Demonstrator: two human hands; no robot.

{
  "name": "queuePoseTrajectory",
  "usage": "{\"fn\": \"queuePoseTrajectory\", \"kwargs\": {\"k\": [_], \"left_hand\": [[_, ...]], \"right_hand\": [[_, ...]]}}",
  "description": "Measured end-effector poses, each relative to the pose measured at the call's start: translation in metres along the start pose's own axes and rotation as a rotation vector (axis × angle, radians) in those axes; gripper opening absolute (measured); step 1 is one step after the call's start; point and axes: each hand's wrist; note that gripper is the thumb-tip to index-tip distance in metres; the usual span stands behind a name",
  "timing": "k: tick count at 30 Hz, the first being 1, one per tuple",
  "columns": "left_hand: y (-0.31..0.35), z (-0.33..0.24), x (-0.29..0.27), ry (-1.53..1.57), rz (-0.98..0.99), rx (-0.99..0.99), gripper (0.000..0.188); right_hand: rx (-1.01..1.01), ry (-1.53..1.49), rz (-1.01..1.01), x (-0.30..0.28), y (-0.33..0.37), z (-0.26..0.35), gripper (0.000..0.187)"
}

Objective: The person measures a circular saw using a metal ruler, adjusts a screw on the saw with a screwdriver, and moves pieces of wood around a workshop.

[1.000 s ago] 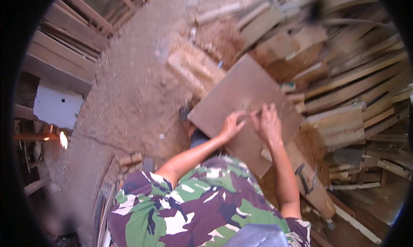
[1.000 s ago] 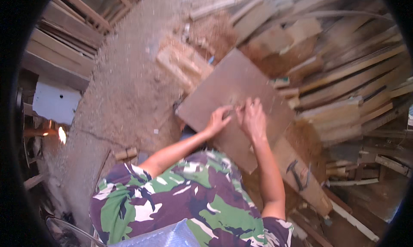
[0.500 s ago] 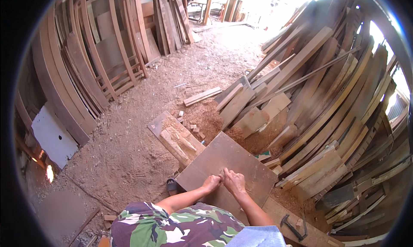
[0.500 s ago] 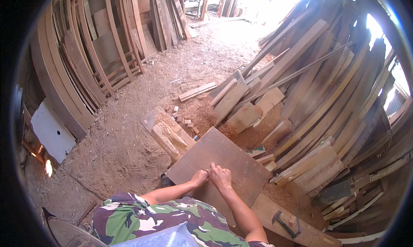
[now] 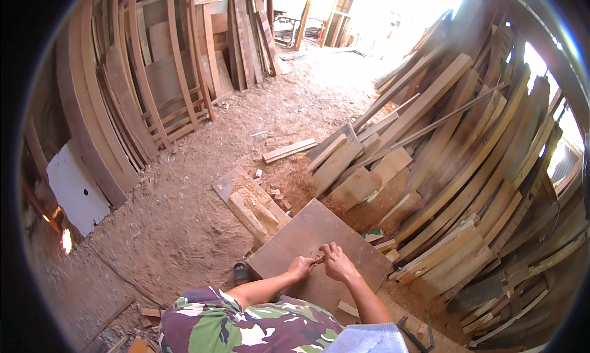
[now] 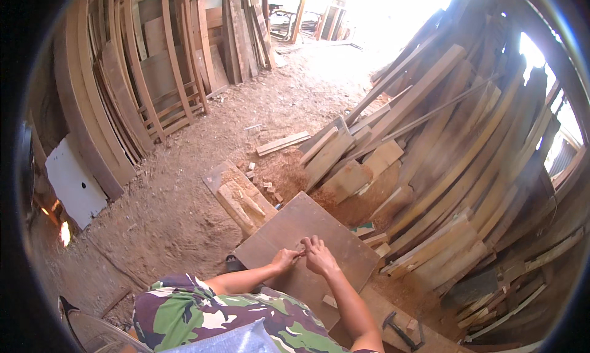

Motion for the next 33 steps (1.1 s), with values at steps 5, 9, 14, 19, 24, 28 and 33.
{"fn": "queuePoseTrajectory", "kwargs": {"k": [5,9,14,19,24,28,33], "left_hand": [[0.001,0.000,0.001,0.005,-0.046,0.029,0.026],[-0.001,0.005,0.005,-0.052,-0.099,0.018,0.026],[-0.002,0.013,0.010,-0.024,-0.033,-0.003,0.026],[-0.001,0.009,0.009,-0.046,-0.037,-0.028,0.025],[-0.001,0.002,0.001,-0.050,-0.024,-0.006,0.027],[-0.002,0.001,-0.002,-0.133,0.015,0.008,0.027],[-0.004,0.002,-0.003,-0.124,0.017,-0.012,0.027]], "right_hand": [[0.362,0.056,0.289,-0.001,-0.006,0.012,0.041],[0.043,0.025,0.057,-0.001,-0.009,0.009,0.041],[0.349,0.047,0.313,0.001,-0.010,0.001,0.046],[0.059,0.099,0.110,0.001,-0.005,0.000,0.050],[0.192,0.063,0.201,0.001,-0.008,0.003,0.051],[0.166,0.048,0.202,0.007,-0.008,0.007,0.058],[0.151,0.030,0.074,0.017,-0.008,0.010,0.064]]}}
Point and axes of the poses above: each hand's wrist, its own y-axis away from the middle knuckle, its own x-axis out of the palm, z = x × y, and after that the axes turned 7 degrees about -y, right-handed
